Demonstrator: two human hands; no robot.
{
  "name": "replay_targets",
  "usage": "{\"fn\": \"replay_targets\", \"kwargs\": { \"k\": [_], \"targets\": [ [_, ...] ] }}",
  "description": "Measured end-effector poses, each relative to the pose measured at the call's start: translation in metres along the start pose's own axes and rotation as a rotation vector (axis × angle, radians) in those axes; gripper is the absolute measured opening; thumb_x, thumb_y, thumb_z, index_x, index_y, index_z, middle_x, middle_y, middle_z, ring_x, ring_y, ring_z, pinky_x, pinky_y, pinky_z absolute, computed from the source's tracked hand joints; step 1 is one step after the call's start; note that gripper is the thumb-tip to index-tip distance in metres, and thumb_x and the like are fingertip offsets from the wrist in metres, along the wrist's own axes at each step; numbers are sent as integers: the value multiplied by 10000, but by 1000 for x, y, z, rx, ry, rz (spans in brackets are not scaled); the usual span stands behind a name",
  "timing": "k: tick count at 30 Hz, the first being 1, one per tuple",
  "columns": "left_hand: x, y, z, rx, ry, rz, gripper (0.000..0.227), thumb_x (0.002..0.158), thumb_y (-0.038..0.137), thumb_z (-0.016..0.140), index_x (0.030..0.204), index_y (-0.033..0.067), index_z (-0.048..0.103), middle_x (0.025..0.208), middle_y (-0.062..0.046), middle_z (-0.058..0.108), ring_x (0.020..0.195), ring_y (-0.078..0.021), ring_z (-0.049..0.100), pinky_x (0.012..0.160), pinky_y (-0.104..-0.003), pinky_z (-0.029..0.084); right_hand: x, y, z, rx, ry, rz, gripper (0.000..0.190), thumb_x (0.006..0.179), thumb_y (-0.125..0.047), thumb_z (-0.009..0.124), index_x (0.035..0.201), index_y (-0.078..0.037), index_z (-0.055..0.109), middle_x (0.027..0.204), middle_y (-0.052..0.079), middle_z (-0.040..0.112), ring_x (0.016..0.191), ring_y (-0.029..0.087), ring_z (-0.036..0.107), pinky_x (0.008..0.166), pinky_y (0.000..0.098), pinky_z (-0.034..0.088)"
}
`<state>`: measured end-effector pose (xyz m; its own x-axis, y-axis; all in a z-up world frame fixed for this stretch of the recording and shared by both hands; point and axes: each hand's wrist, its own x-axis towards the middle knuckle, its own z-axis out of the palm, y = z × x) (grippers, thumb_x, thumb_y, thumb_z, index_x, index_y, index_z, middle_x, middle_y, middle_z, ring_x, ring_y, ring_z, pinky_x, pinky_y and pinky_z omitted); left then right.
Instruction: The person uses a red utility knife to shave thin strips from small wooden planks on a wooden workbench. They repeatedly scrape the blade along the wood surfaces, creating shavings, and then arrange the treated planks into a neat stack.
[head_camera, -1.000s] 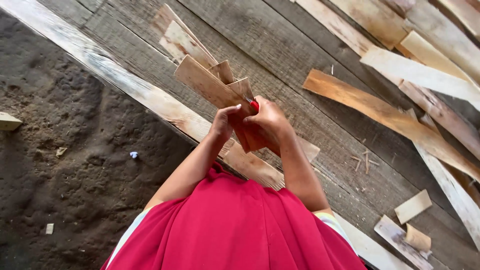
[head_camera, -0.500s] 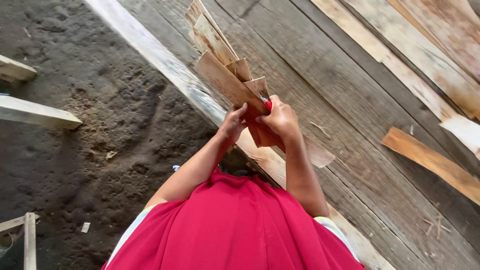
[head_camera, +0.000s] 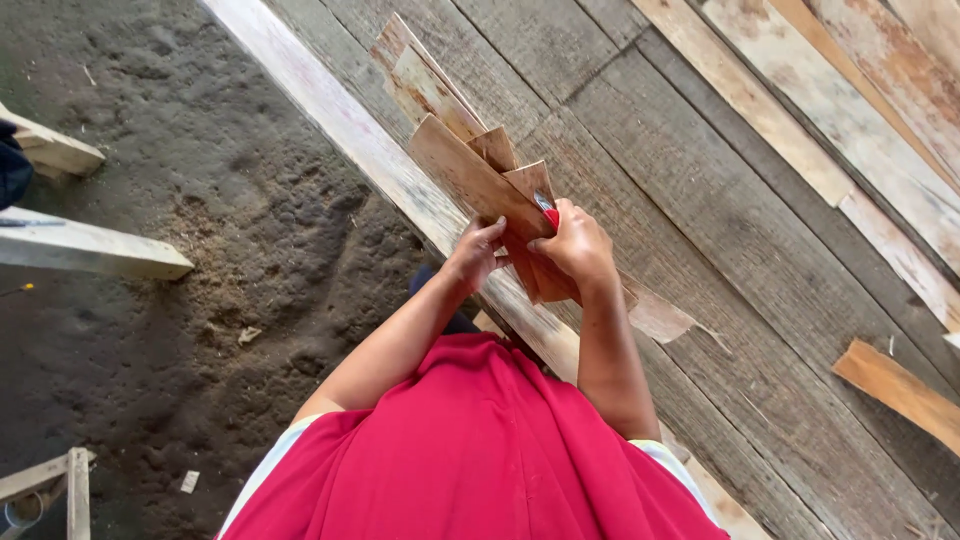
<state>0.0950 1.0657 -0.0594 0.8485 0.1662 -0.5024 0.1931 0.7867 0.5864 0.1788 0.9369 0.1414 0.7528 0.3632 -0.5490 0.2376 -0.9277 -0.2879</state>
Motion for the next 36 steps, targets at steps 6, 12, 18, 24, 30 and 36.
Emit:
{"fn": "replay_targets", "kwargs": {
  "k": [6, 12, 18, 24, 30, 36],
  "targets": [
    [70, 72, -11, -18, -24, -22, 656, 1005, 290, 706, 1528, 159, 332, 1462, -112, 470, 1242, -305, 557, 1002, -678, 444, 65, -55, -25, 20, 48, 18, 624, 806, -322, 695, 1381, -189, 494, 1305, 127, 625, 1268, 374, 601, 1042, 569, 502],
    [123, 153, -8, 30, -29, -86, 690, 1023, 295, 648, 1569, 186, 240, 1557, -143, 373, 1377, -390, 465, 1059, -783, 301, 149, -103, -59, 14, 16, 73, 684, 816, -364, 712, 1446, -233, 480, 1390, 83, 592, 1287, 366, 597, 1078, 556, 491],
    [182, 221, -15, 147, -96, -119, 747, 1009, 475, 679, 1527, 128, 266, 1591, -204, 317, 1495, -450, 285, 1104, -776, 213, 215, -145, -87, 91, 112, 89, 910, 862, -353, 770, 1616, -205, 282, 1542, 88, 445, 1347, 394, 536, 1116, 583, 458],
    [253, 237, -73, 297, 191, -76, 849, 987, 214, 614, 1629, 97, 71, 1588, -207, 289, 1289, -400, 554, 999, -569, 514, 282, -89, -30, 114, 210, 304, 571, 942, -264, 670, 1481, -300, 485, 1459, -5, 489, 1193, 422, 643, 1043, 579, 508],
    [282, 267, -87, 321, 225, -103, 626, 956, 132, 628, 1500, 43, 332, 1300, -175, 560, 931, -283, 693, 775, -439, 634, 286, -122, -22, 200, 174, 229, 864, 828, -163, 809, 1575, -99, 379, 1634, 206, 293, 1308, 524, 535, 1101, 620, 472],
    [299, 293, -106, 494, 65, -309, 396, 958, 172, 603, 1327, 69, 501, 1018, -96, 750, 705, -156, 729, 593, -328, 637, 312, -152, -14, 153, 210, 360, 657, 770, -70, 632, 1406, -180, 509, 1410, 119, 437, 1112, 510, 658, 973, 605, 538]
  ]
}}
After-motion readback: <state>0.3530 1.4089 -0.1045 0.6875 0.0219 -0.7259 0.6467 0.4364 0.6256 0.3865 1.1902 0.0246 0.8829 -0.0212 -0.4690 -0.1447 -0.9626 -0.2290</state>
